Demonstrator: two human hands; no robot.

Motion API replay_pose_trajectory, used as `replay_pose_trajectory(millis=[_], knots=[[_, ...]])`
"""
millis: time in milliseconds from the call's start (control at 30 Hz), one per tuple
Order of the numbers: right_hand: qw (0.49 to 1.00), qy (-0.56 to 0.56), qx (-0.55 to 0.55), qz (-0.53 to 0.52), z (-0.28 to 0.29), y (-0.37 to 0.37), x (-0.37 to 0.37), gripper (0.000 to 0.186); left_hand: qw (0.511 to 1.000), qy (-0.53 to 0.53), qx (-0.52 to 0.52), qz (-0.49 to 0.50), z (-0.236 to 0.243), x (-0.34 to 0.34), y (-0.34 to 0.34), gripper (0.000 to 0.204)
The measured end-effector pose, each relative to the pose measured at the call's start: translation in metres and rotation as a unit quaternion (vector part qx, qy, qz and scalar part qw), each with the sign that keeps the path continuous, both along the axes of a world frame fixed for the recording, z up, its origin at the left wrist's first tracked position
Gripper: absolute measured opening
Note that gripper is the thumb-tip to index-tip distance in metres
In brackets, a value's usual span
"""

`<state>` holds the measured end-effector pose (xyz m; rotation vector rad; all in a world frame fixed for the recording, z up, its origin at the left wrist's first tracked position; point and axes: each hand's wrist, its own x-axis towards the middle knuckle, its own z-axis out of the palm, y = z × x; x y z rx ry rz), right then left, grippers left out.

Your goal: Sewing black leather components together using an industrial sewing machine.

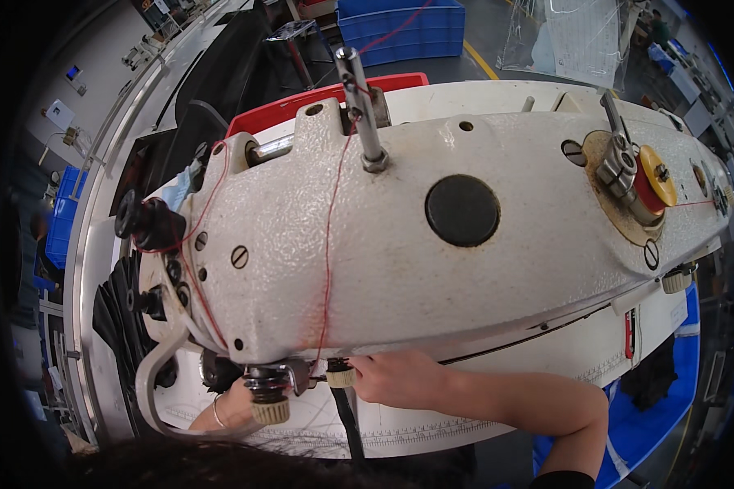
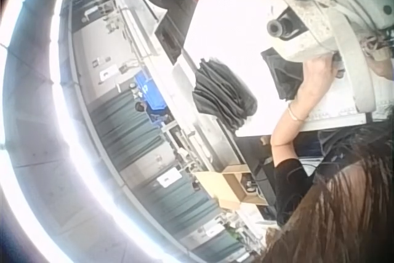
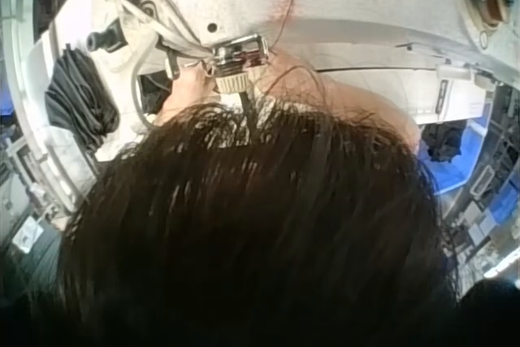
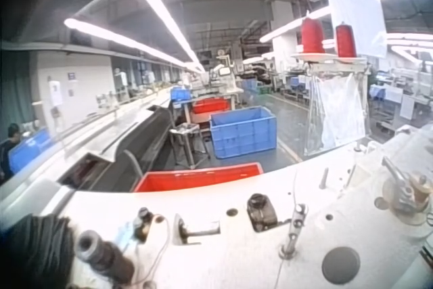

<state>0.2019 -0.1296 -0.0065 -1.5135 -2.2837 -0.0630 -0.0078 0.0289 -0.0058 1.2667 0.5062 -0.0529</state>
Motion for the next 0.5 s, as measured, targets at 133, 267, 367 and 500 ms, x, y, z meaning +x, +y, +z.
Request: replay_pose_trajectory(millis=[133,267,367,500], knots=[[1.000,-0.004,0.000,0.008,0.001,0.003,0.000,0.009,0.945,-0.038,0.318,-0.061,-0.011,0.001,-0.001,0.027],[1.000,-0.012,-0.003,0.011,0.002,-0.002,0.000,0.009,0.849,0.009,0.510,-0.137,-0.016,0.018,-0.006,0.029],[1.000,-0.017,-0.003,0.016,0.003,-0.001,-0.002,0.009,0.747,0.046,0.637,-0.186,-0.016,0.026,-0.008,0.032],[0.999,-0.027,-0.005,0.027,0.004,0.005,0.000,0.010,0.798,0.026,0.579,-0.164,0.007,0.029,-0.013,0.026]])
